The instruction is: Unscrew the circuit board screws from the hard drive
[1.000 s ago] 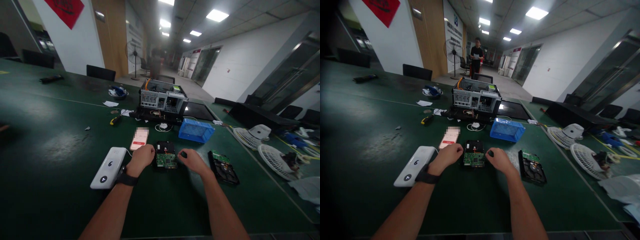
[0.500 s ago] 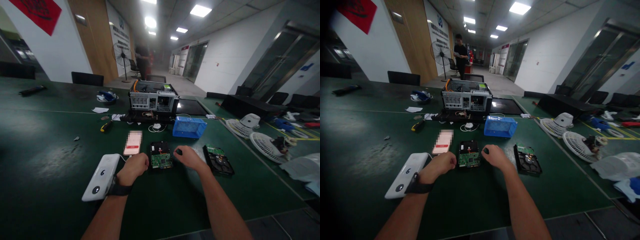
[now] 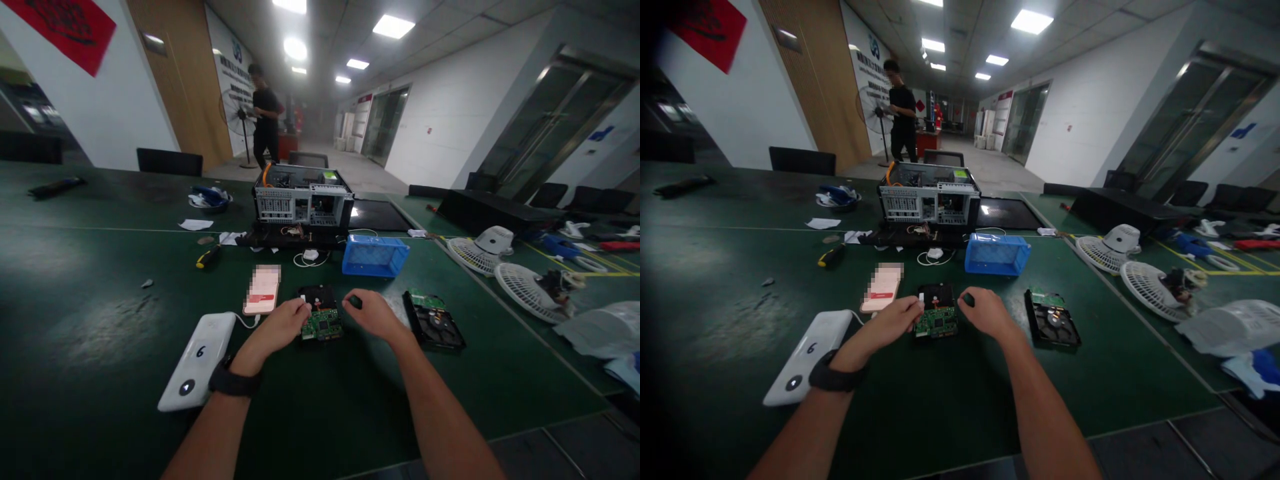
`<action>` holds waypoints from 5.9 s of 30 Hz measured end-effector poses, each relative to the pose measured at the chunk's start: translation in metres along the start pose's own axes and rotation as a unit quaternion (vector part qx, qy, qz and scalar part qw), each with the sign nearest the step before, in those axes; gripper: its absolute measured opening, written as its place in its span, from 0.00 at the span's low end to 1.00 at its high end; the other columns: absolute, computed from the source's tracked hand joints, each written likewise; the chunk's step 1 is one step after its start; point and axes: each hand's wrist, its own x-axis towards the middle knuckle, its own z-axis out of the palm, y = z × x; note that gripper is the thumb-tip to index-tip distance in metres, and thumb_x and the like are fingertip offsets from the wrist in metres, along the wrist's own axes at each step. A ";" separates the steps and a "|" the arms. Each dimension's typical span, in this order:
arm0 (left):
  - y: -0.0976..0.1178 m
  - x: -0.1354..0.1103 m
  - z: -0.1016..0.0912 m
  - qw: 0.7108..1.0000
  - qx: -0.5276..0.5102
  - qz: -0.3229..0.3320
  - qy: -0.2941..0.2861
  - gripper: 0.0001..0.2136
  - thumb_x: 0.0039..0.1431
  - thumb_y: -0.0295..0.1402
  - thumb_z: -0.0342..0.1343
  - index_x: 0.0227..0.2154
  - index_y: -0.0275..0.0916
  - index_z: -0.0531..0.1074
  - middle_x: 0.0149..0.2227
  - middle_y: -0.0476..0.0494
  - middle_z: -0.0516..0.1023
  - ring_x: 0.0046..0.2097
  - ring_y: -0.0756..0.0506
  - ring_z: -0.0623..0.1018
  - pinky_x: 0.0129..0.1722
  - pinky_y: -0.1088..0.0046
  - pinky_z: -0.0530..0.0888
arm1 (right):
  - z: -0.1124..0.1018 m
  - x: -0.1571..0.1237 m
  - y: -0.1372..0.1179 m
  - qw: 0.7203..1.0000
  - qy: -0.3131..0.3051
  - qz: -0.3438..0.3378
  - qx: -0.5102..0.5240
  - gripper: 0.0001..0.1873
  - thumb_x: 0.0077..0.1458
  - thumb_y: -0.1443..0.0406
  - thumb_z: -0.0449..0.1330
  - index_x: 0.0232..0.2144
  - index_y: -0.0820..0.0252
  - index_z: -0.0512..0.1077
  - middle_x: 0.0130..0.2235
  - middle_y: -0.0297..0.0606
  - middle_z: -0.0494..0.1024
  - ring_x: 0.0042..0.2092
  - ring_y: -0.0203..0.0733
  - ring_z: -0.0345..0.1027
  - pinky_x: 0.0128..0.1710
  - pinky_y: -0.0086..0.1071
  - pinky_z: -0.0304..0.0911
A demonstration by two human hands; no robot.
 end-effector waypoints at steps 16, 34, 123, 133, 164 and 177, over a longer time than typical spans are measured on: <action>0.008 0.010 0.035 0.973 -0.227 0.000 0.044 0.17 0.55 0.47 0.48 0.28 0.36 0.68 0.20 0.52 0.65 0.20 0.53 0.64 0.19 0.78 0.58 | 0.014 -0.005 -0.032 0.990 0.005 -0.100 0.098 0.10 0.58 0.63 0.53 0.41 0.55 0.72 0.43 0.35 0.76 0.45 0.38 0.68 0.46 0.30 0.59; -0.003 0.012 0.010 0.975 0.123 -0.078 0.165 0.16 0.61 0.42 0.41 0.31 0.41 0.71 0.30 0.44 0.76 0.34 0.44 0.74 0.30 0.71 0.64 | 0.017 0.009 0.027 0.984 -0.037 0.096 -0.146 0.13 0.56 0.57 0.54 0.32 0.59 0.73 0.35 0.43 0.77 0.38 0.44 0.71 0.36 0.32 0.58; -0.049 0.043 0.031 0.960 0.212 -0.050 0.179 0.19 0.62 0.36 0.41 0.51 0.35 0.68 0.47 0.36 0.73 0.45 0.42 0.74 0.44 0.69 0.68 | -0.003 -0.003 0.028 0.975 -0.212 0.045 -0.037 0.09 0.48 0.61 0.60 0.32 0.57 0.77 0.29 0.34 0.77 0.29 0.35 0.68 0.25 0.24 0.52; -0.052 0.044 0.030 0.948 0.270 -0.038 0.167 0.19 0.62 0.35 0.40 0.51 0.34 0.68 0.46 0.35 0.73 0.45 0.41 0.74 0.43 0.68 0.69 | -0.004 -0.003 0.034 0.980 -0.196 0.025 0.023 0.11 0.49 0.59 0.59 0.32 0.58 0.77 0.29 0.34 0.77 0.29 0.34 0.68 0.26 0.23 0.54; -0.023 0.029 0.031 0.953 0.205 0.043 0.218 0.20 0.59 0.41 0.46 0.51 0.39 0.67 0.49 0.41 0.69 0.48 0.44 0.71 0.49 0.68 0.68 | 0.009 -0.002 0.030 0.968 -0.237 -0.008 0.082 0.09 0.48 0.64 0.58 0.29 0.64 0.76 0.22 0.30 0.72 0.23 0.29 0.61 0.21 0.22 0.50; -0.026 0.026 0.029 0.949 0.195 0.056 0.240 0.17 0.60 0.39 0.47 0.49 0.39 0.69 0.47 0.42 0.71 0.45 0.44 0.73 0.47 0.69 0.68 | 0.010 0.002 0.038 0.966 -0.230 -0.016 0.115 0.10 0.48 0.65 0.58 0.32 0.63 0.77 0.27 0.33 0.76 0.26 0.31 0.64 0.25 0.22 0.55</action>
